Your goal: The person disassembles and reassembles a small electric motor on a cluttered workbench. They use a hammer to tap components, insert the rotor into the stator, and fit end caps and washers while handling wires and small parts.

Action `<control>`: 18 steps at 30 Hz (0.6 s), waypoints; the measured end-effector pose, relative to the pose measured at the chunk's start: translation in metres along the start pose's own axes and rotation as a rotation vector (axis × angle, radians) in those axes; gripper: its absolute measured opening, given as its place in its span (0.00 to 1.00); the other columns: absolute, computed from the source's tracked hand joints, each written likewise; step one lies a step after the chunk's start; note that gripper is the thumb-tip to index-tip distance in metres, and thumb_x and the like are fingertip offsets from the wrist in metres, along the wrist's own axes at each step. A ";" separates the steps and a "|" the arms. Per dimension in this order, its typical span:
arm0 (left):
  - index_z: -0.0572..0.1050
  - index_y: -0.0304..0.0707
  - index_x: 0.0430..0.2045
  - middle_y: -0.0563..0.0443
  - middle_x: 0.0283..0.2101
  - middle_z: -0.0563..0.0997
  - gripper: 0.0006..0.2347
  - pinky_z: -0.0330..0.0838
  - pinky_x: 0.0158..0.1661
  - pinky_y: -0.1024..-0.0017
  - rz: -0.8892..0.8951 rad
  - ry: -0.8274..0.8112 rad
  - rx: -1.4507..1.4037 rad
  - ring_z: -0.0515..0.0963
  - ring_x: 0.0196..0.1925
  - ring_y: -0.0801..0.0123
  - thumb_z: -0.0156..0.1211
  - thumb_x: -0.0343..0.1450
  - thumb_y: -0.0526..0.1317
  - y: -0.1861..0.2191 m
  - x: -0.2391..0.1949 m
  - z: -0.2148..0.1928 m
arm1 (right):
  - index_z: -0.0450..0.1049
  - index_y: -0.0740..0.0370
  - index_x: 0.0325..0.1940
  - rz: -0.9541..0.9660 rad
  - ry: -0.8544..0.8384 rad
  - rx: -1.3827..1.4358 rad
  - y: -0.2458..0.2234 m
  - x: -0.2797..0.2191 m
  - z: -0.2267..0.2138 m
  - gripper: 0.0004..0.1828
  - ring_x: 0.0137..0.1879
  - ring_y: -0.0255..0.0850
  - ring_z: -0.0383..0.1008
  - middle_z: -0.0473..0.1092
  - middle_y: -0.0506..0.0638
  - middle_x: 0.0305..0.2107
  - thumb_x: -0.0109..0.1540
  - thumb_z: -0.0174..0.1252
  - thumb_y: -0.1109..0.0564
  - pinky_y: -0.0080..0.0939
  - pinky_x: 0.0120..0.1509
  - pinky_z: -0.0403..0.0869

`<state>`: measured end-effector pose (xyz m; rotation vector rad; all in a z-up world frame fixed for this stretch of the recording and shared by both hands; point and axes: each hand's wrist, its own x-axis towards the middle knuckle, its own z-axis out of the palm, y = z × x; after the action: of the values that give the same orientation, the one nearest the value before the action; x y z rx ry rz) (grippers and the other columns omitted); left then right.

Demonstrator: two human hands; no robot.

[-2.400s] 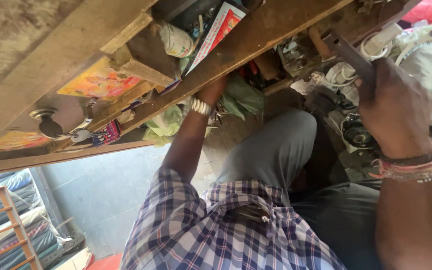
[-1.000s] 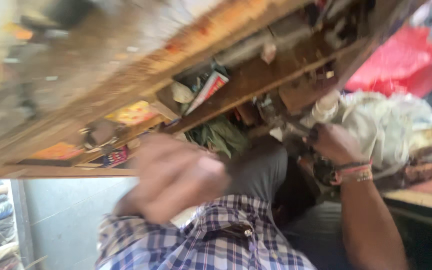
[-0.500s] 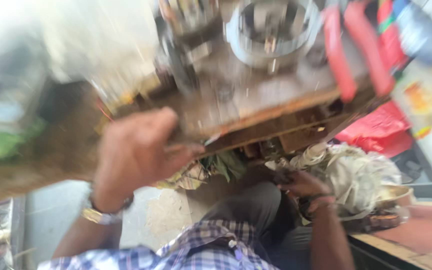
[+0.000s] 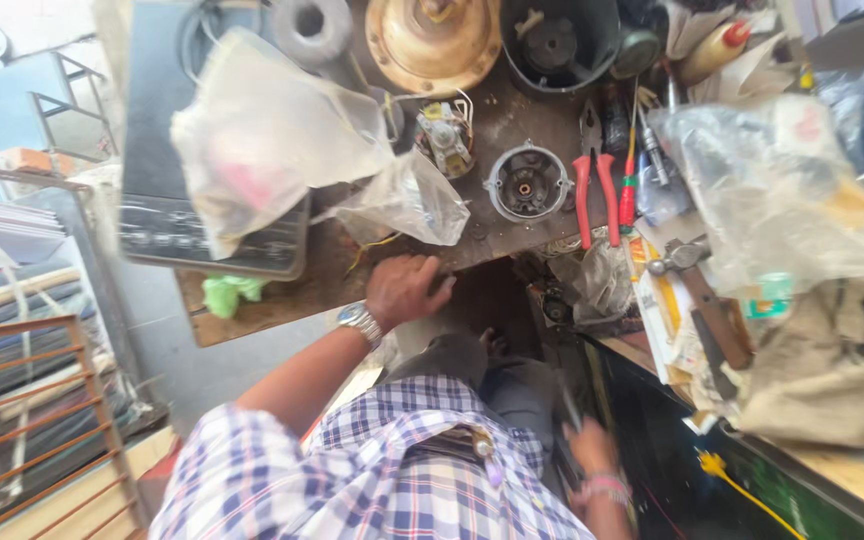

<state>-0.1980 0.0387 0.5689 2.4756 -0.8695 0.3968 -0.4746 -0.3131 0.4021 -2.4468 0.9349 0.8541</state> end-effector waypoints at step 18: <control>0.74 0.41 0.36 0.44 0.23 0.80 0.17 0.74 0.26 0.54 -0.164 -0.255 0.073 0.80 0.25 0.51 0.63 0.67 0.55 -0.009 0.008 0.013 | 0.71 0.56 0.61 0.010 -0.249 -0.068 0.046 -0.161 -0.053 0.28 0.57 0.62 0.76 0.76 0.64 0.48 0.61 0.60 0.42 0.59 0.59 0.75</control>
<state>-0.1840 0.0338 0.5579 2.6816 -0.7510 0.0572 -0.5808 -0.2994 0.5411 -2.3231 0.8404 1.1791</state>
